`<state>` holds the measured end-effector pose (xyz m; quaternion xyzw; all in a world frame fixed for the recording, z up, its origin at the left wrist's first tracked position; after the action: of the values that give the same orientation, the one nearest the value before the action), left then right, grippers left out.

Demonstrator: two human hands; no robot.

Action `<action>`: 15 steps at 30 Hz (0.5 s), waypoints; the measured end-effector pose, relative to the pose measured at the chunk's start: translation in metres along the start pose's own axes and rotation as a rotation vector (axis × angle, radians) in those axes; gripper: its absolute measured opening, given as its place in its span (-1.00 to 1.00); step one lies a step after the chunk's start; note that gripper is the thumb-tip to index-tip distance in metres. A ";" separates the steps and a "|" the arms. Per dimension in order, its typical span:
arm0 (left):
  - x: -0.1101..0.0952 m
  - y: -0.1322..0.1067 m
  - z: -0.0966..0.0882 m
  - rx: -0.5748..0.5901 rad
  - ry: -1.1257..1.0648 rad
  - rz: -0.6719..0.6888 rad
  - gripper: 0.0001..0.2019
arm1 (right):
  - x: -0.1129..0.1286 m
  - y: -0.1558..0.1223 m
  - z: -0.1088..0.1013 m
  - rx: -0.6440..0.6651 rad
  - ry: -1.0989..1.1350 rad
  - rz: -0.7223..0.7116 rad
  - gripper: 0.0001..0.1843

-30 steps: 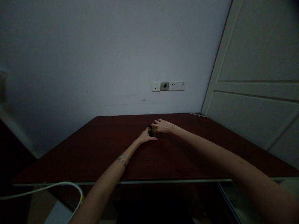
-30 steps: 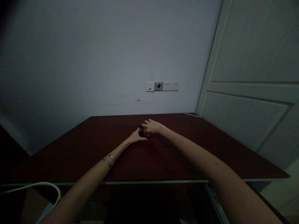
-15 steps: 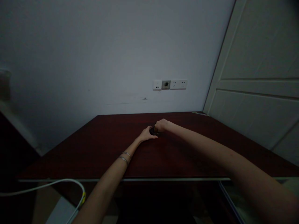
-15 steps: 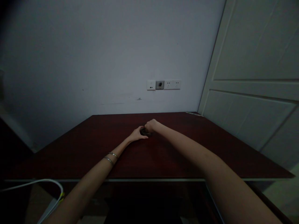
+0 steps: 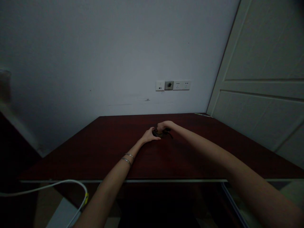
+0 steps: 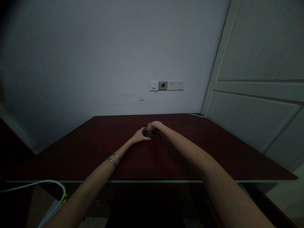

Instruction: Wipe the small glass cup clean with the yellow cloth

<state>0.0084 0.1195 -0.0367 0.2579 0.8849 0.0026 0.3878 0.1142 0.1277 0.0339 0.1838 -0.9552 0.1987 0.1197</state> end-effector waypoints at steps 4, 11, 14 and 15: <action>-0.002 -0.001 0.000 0.005 -0.004 -0.011 -0.07 | -0.015 0.003 0.000 0.140 0.006 0.070 -0.76; -0.001 -0.002 0.000 0.017 -0.032 -0.054 -0.07 | -0.048 -0.003 0.003 0.207 0.135 0.016 -0.49; -0.001 -0.003 0.000 0.017 -0.091 -0.033 0.00 | -0.058 -0.006 -0.004 0.138 0.351 -0.119 -0.40; -0.001 -0.002 0.000 0.020 -0.119 -0.021 0.04 | -0.061 -0.008 -0.008 0.089 0.416 -0.165 -0.37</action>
<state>0.0084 0.1167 -0.0366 0.2523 0.8628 -0.0256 0.4373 0.1737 0.1427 0.0257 0.2214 -0.8820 0.2637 0.3218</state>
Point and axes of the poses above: each hand's wrist, its own y-axis towards the middle knuckle, its own z-axis out of the palm, x = y × z, the point moved 5 cm from there along y, towards the middle knuckle, and after that the axes turned 7 degrees about x, right-handed, at the moved point
